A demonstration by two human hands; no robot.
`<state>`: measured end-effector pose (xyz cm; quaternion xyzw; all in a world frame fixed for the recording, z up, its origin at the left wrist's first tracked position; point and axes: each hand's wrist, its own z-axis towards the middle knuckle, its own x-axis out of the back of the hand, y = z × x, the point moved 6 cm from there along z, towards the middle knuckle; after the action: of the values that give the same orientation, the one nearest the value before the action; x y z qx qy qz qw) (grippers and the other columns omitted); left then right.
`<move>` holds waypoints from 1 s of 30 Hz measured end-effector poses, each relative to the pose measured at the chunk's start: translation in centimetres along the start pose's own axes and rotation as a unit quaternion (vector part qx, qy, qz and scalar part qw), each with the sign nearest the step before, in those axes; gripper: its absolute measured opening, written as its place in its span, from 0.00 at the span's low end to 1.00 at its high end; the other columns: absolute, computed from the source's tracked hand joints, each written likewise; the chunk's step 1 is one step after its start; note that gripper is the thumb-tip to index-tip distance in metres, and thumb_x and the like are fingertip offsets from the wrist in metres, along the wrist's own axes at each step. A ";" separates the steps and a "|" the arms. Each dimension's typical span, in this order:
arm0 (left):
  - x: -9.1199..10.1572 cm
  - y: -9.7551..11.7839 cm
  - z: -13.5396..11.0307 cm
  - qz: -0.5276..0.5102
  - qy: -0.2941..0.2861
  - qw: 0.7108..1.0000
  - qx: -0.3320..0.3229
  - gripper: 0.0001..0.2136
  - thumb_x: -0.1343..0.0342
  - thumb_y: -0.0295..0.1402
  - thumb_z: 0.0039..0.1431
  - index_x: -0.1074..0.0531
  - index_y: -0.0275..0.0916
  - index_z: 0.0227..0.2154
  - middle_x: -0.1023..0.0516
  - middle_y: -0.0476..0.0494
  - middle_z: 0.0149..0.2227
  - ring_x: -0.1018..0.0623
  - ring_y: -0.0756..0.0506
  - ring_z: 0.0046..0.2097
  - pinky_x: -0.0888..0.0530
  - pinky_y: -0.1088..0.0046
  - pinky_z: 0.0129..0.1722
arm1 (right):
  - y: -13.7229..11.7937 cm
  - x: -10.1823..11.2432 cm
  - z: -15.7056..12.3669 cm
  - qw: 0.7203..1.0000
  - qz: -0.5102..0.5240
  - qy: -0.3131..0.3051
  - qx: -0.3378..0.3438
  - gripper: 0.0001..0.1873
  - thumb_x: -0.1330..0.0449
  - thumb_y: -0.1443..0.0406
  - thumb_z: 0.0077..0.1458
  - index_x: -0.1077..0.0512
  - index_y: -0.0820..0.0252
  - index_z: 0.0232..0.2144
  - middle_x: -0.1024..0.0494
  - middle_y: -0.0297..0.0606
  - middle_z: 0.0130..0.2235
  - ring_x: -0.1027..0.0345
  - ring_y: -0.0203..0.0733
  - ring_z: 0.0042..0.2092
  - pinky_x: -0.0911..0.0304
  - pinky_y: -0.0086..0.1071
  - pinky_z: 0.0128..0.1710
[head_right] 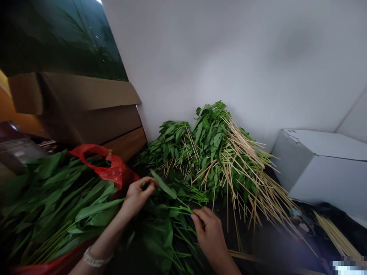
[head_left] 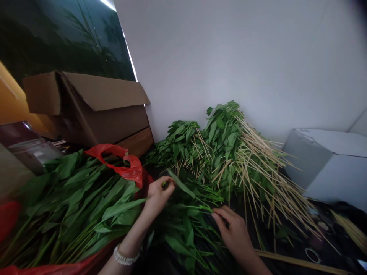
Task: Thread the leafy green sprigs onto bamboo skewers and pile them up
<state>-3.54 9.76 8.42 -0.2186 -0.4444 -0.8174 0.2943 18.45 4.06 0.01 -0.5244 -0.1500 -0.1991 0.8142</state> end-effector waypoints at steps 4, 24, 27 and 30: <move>-1.0 2.3 -1.0 0.039 -0.089 0.993 -0.073 0.09 0.54 0.30 0.64 0.29 0.39 0.32 0.23 0.48 0.31 0.24 0.48 0.34 0.30 0.74 0.35 | 0.6 -0.3 0.0 1.000 -0.015 -0.006 -0.002 0.15 0.46 0.57 0.62 0.24 0.57 0.33 0.24 0.40 0.31 0.30 0.43 0.32 0.38 0.33 0.32; -7.3 3.8 -4.8 0.266 -0.238 0.890 -0.284 0.04 0.41 0.29 0.53 0.31 0.39 0.27 0.26 0.47 0.30 0.27 0.44 0.34 0.31 0.70 0.34 | -1.4 -2.5 -1.7 0.927 -0.311 -0.047 0.203 0.13 0.54 0.74 0.62 0.32 0.57 0.32 0.28 0.38 0.32 0.34 0.47 0.35 0.42 0.38 0.36; -7.4 3.3 -4.4 0.208 -0.213 0.929 -0.222 0.03 0.43 0.25 0.51 0.29 0.39 0.25 0.26 0.48 0.27 0.27 0.45 0.33 0.31 0.71 0.34 | -1.6 -2.5 -1.6 0.926 -0.315 -0.044 0.205 0.15 0.54 0.74 0.62 0.35 0.56 0.27 0.30 0.36 0.28 0.36 0.45 0.31 0.45 0.36 0.32; -6.1 1.7 -2.8 0.094 -0.155 0.978 -0.099 0.06 0.47 0.23 0.50 0.27 0.38 0.25 0.25 0.49 0.26 0.26 0.47 0.32 0.31 0.73 0.35 | -1.6 -2.0 -1.4 0.936 -0.291 -0.028 0.197 0.14 0.55 0.72 0.64 0.36 0.55 0.28 0.30 0.36 0.29 0.36 0.44 0.32 0.46 0.35 0.33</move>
<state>1.82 8.38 4.25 -0.4115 -0.3792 -0.7820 0.2745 15.95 2.56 -0.19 -0.2922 -0.3547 -0.3796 0.8029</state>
